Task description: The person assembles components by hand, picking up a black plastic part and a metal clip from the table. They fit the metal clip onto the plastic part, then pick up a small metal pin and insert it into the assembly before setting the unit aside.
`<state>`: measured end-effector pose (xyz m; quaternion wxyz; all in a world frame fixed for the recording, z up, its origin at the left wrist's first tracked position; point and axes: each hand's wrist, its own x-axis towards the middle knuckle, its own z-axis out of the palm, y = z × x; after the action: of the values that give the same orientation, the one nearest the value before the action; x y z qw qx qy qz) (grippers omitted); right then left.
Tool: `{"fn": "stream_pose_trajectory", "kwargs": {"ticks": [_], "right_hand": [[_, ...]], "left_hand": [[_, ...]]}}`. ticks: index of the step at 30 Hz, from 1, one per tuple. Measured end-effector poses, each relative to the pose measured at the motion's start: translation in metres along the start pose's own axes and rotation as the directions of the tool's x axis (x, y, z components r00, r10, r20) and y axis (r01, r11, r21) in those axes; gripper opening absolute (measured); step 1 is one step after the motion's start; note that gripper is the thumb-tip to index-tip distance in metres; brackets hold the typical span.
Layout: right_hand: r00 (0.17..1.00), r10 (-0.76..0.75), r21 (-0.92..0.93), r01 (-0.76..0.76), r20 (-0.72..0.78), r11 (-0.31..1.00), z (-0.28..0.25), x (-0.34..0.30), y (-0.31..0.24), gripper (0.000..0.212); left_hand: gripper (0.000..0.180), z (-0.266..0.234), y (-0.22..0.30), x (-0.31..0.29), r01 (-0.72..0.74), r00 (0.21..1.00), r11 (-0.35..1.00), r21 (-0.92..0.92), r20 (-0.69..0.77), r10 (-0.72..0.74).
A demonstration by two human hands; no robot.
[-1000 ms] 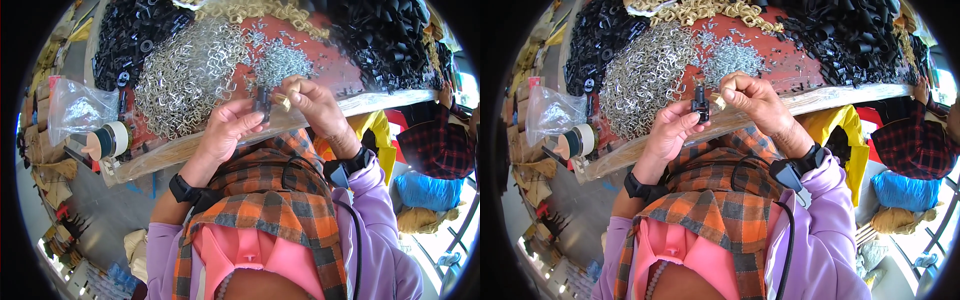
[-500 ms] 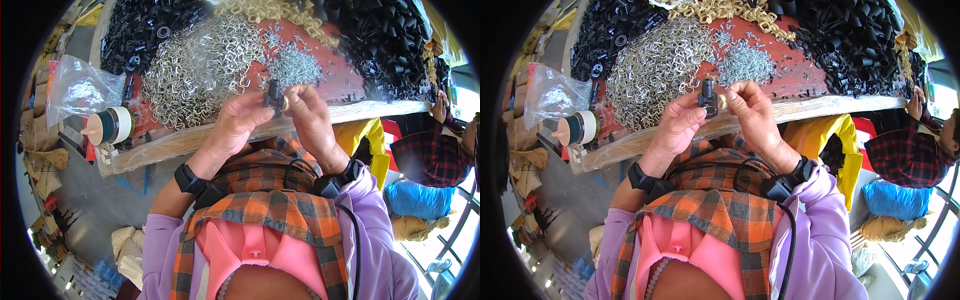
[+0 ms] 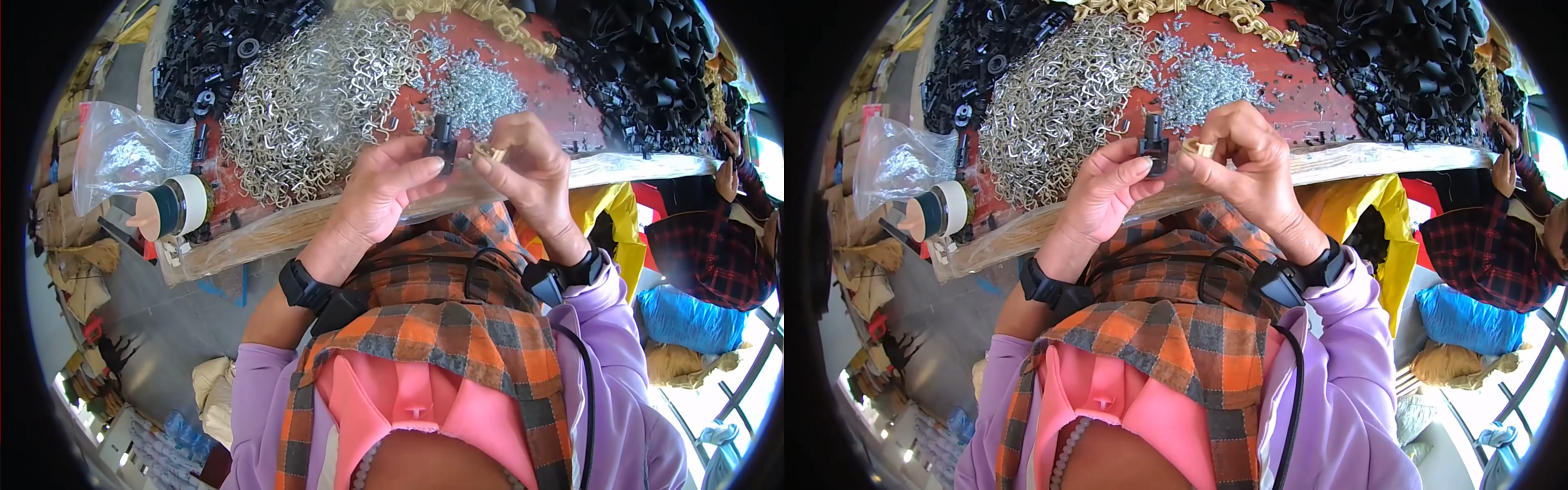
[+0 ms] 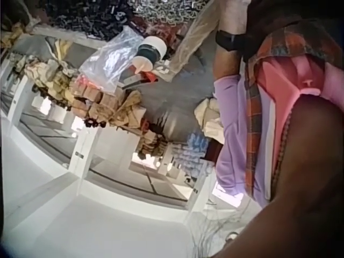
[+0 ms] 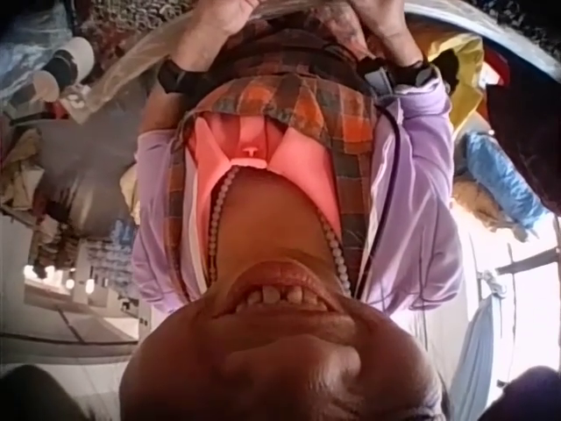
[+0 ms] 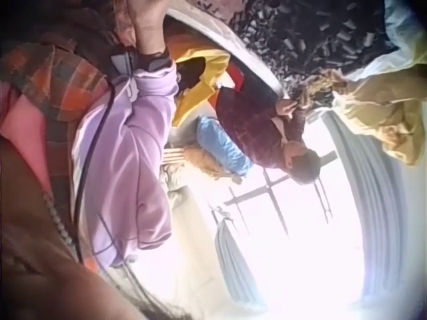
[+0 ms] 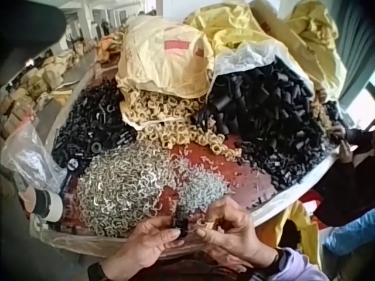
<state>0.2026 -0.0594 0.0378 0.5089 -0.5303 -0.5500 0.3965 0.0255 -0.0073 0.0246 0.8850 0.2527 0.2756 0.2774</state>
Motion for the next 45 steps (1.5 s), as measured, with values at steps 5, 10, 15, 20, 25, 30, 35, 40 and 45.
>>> {"fn": "stream_pose_trajectory", "kwargs": {"ticks": [5,10,15,20,25,30,35,40,45], "right_hand": [[0.992,-0.037,0.0,0.037,0.117,0.999,0.004,0.003,-0.009,0.022],[0.979,-0.121,-0.207,0.154,0.164,0.966,0.011,0.001,-0.018,0.027],[0.914,-0.256,-0.348,0.362,0.315,0.865,0.012,0.008,-0.025,0.03],[0.867,-0.238,-0.415,0.429,0.437,0.802,0.014,0.016,-0.037,0.03],[0.892,-0.172,-0.499,0.384,0.418,0.777,0.021,0.019,-0.039,0.033],[0.923,-0.221,-0.481,0.356,0.315,0.801,0.016,0.027,-0.021,0.058],[0.93,-0.114,-0.343,0.24,0.35,0.908,0.014,0.023,-0.015,0.086],[0.979,-0.06,-0.426,0.139,0.194,0.894,-0.037,0.018,-0.006,0.061],[0.958,-0.054,-0.941,-0.266,-0.283,0.208,-0.138,0.003,0.039,0.017]], "left_hand": [[0.025,0.001,-0.003,-0.003,0.056,0.998,0.997,0.049,-0.011,-0.055],[0.027,0.004,-0.001,-0.009,0.06,0.997,0.998,-0.004,0.045,-0.06],[0.027,-0.004,-0.002,-0.016,0.047,0.998,0.999,0.019,0.035,-0.047],[0.026,-0.008,0.0,-0.019,0.055,0.998,0.998,0.016,0.042,-0.056],[0.025,-0.012,-0.001,-0.019,0.052,0.999,0.999,0.01,0.012,-0.052],[0.023,-0.003,0.002,-0.016,0.109,0.989,0.994,0.008,0.096,-0.109],[0.022,-0.001,-0.004,-0.013,0.188,0.938,0.979,0.073,0.283,-0.201],[0.023,-0.002,0.001,-0.008,0.2,0.975,0.966,0.167,0.06,-0.212],[0.021,-0.005,-0.002,-0.001,0.162,0.986,0.979,0.125,0.019,-0.166]]}}
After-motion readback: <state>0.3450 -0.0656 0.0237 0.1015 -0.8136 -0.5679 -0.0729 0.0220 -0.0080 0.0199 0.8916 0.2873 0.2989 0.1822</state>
